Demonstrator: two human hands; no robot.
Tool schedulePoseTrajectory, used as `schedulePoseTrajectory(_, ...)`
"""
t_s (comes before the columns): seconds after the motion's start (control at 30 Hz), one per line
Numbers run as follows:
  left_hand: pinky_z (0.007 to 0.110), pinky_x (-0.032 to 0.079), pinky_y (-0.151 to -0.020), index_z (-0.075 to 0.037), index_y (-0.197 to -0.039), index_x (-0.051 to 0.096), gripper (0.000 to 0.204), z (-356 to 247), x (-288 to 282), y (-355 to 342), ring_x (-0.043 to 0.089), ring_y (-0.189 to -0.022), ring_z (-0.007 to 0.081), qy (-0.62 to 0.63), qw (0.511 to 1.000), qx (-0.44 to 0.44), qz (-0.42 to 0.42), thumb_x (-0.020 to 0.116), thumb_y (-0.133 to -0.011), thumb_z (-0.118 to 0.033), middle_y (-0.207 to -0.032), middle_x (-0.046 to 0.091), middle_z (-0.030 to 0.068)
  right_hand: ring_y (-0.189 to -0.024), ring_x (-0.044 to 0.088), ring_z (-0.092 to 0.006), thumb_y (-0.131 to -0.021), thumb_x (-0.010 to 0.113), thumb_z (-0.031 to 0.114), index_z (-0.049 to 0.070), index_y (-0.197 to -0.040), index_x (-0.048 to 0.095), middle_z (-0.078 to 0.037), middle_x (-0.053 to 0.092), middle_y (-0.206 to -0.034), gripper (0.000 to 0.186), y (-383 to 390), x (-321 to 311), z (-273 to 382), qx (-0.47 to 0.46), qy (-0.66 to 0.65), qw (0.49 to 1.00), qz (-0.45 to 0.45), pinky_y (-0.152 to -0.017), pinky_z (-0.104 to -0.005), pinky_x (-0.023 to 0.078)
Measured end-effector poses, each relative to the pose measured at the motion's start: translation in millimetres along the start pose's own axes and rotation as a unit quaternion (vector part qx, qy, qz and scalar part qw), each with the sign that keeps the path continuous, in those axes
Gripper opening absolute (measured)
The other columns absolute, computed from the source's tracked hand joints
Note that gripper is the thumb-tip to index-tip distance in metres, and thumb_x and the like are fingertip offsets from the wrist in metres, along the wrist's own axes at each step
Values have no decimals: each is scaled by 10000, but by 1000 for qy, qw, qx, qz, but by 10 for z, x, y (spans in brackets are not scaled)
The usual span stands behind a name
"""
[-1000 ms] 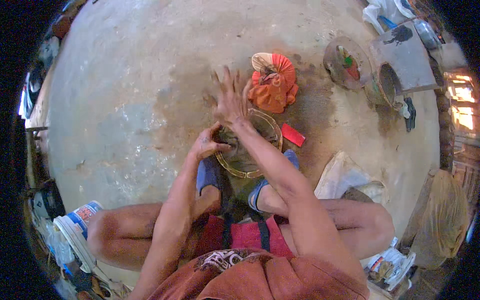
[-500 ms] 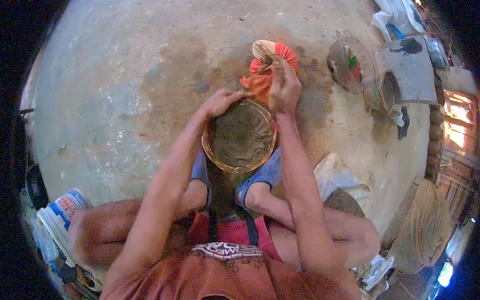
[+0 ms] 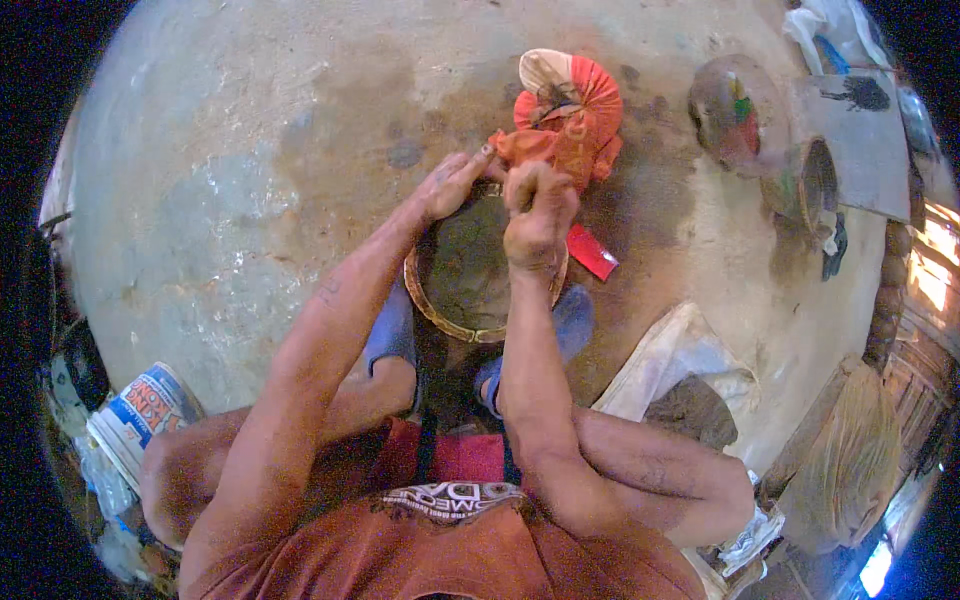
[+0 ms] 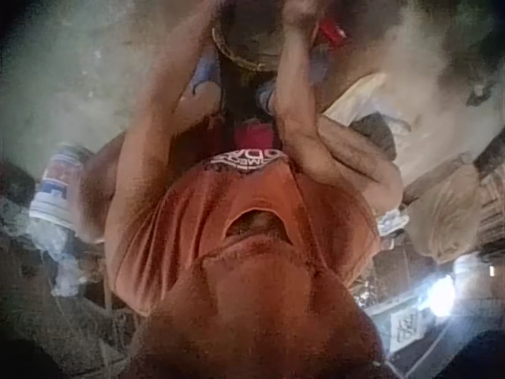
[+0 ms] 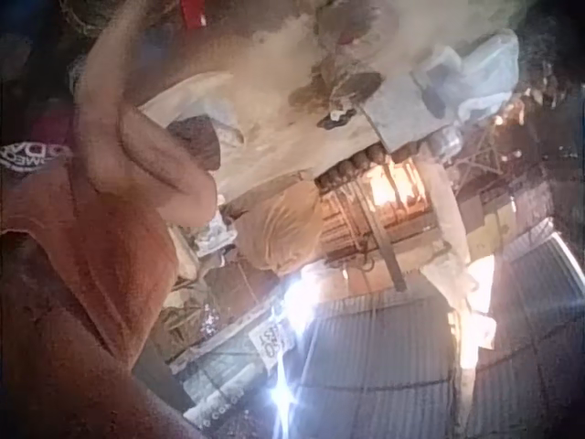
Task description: The person shapes a clay base by hand on a wooden wheel, using a damp cloth to smooth the edges and pressing clay into the center to form a small bowl.
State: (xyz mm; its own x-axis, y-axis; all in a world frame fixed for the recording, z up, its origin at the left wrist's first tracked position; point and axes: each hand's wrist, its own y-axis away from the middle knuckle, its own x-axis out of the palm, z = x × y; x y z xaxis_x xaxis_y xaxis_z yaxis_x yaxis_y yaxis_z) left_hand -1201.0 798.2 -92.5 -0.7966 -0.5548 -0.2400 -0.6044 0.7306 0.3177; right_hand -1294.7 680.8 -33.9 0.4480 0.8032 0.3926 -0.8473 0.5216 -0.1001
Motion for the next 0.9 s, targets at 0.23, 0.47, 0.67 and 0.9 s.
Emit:
schedulePoseTrajectory(0.23, 415, 465, -1031, 16, -1163, 737, 702, -40, -31, -32, 683, -1065, 318, 63, 997, 11, -40, 289, -1108, -521, -1059, 756, 189, -550, 347, -129, -1097, 402, 404, 73, -673, 420, 20, 335, -606, 539, 57, -151, -388, 75, -41, 996, -23, -556, -299, 321)
schedulePoseTrajectory(0.47, 387, 482, -1043, 24, -1138, 752, 813, 165, -53, -100, 676, -1064, 218, 105, 993, 52, 24, 181, -1114, -555, -1144, 754, 134, -566, 352, -113, -1092, 467, 240, 81, -700, 442, 11, 404, -654, 424, 208, 65, -430, 27, -144, 989, 28, -538, -307, 255)
schedulePoseTrajectory(0.67, 367, 483, -1048, 20, -1111, 781, 822, 23, 27, -151, 692, -1035, 237, 192, 980, 30, 50, 186, -1115, -548, -1099, 774, 131, -577, 390, -123, -1113, 416, 449, 73, -667, 422, 7, 398, -629, 583, 394, 69, -529, 45, 122, 992, 0, -534, -301, 239)
schedulePoseTrajectory(0.9, 323, 480, -1028, -1, -1290, 698, 524, -52, 20, -142, 638, -1115, 144, 117, 991, -5, 62, 440, -1116, -422, -1197, 742, 61, -796, 571, -208, -1082, 366, 580, 29, -919, 599, -94, 612, -918, 620, 246, -462, -184, -135, 327, 934, -47, -738, -335, 455)
